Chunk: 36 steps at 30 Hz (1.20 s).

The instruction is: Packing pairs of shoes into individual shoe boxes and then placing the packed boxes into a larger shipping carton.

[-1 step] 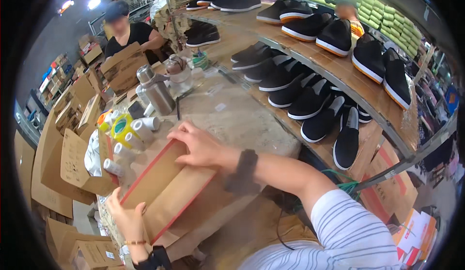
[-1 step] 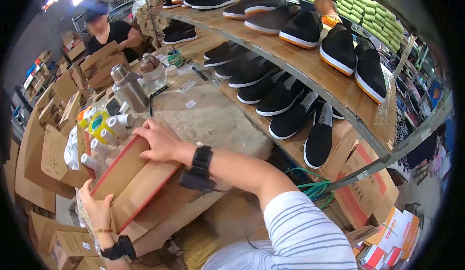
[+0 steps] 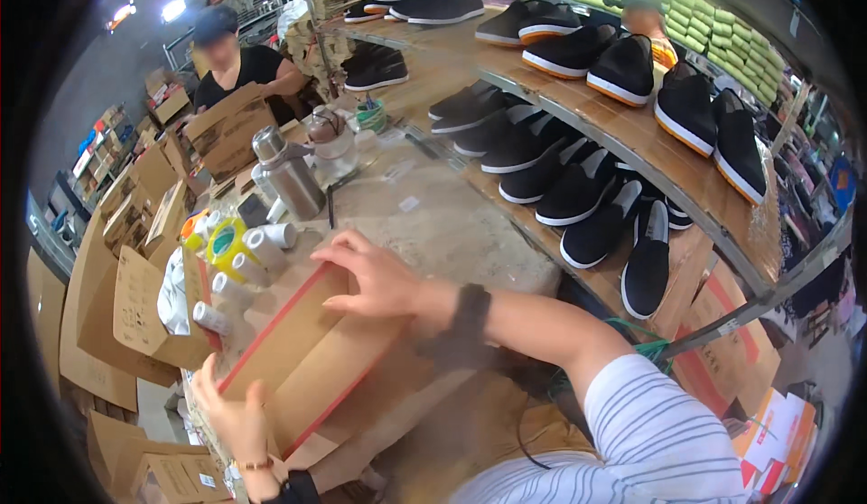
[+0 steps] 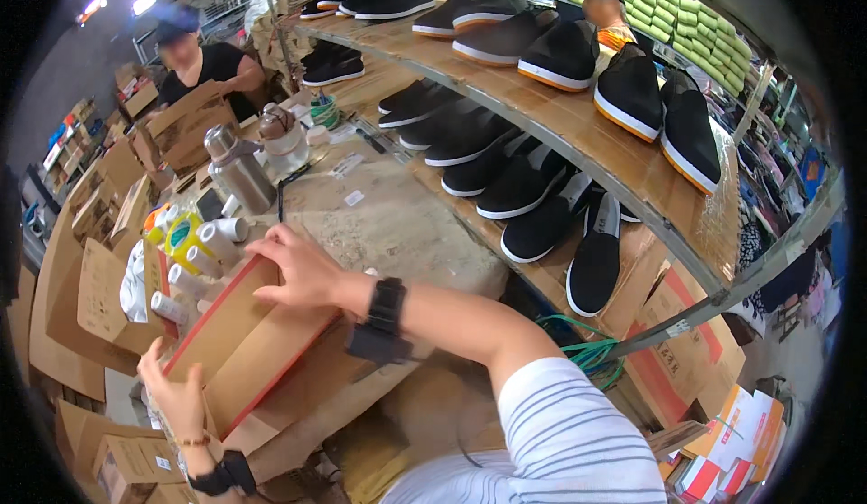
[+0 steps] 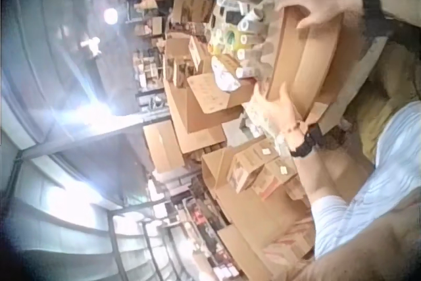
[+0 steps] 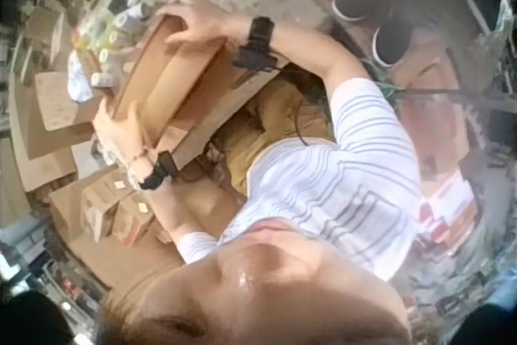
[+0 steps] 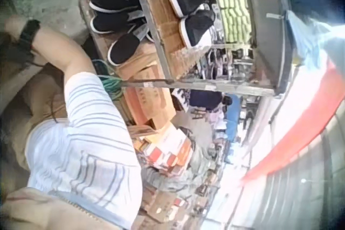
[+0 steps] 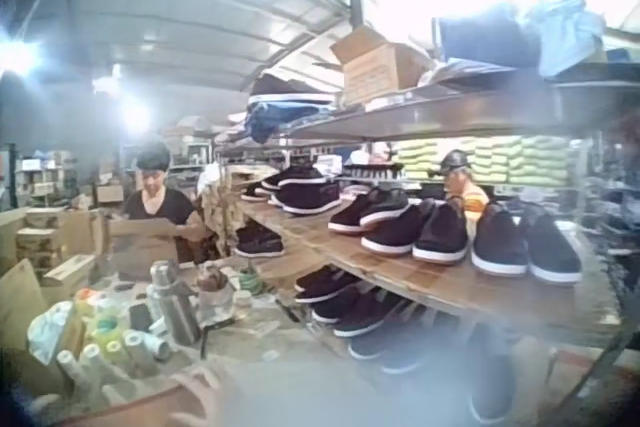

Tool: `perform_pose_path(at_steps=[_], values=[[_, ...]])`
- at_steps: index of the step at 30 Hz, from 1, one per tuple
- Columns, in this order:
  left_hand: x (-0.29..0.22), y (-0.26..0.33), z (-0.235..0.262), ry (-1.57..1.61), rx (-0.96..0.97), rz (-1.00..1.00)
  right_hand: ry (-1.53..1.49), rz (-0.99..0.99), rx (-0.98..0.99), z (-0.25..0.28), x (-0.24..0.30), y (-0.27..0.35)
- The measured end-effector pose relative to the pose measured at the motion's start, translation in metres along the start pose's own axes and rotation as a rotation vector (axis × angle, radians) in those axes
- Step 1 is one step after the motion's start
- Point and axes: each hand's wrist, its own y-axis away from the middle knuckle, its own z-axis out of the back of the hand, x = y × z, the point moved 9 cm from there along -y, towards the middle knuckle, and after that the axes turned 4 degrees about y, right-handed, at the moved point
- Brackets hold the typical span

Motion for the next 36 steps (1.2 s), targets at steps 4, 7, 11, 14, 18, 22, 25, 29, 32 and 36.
perform_pose_path(at_steps=[4,7,11,14,18,22,25,29,32,36], values=[[0.026,-0.002,-0.024,0.078,0.445,0.078,-0.198,-0.093,0.040,0.030,-0.043,0.038],[0.000,0.021,-0.069,-0.540,0.310,-0.163,0.657,-0.183,0.039,0.108,-0.090,0.082],[-0.014,0.023,-0.087,-0.366,0.370,-0.102,1.340,-0.895,-0.239,0.289,-0.100,0.180],[-0.018,0.023,-0.087,-0.340,0.379,-0.106,1.262,-1.109,-0.183,0.323,-0.151,0.276],[-0.020,0.024,-0.086,-0.380,0.261,-0.215,0.836,-1.087,-0.321,0.299,-0.151,0.288],[-0.015,0.020,-0.042,-0.125,0.127,-0.132,-0.012,-0.723,-0.790,0.245,-0.106,0.266],[-0.027,0.044,-0.018,-0.134,-0.085,-0.250,-1.027,-0.747,-0.920,0.180,-0.095,0.239],[-0.026,0.070,-0.055,-0.243,0.094,-0.243,-1.675,-0.551,-0.620,0.101,-0.049,0.179],[-0.078,0.073,-0.051,0.135,0.075,-0.209,-1.825,-0.463,-0.458,0.046,-0.024,0.153],[-0.114,0.100,-0.098,1.215,0.603,0.345,-1.815,-0.454,-0.355,0.017,-0.004,0.129]])
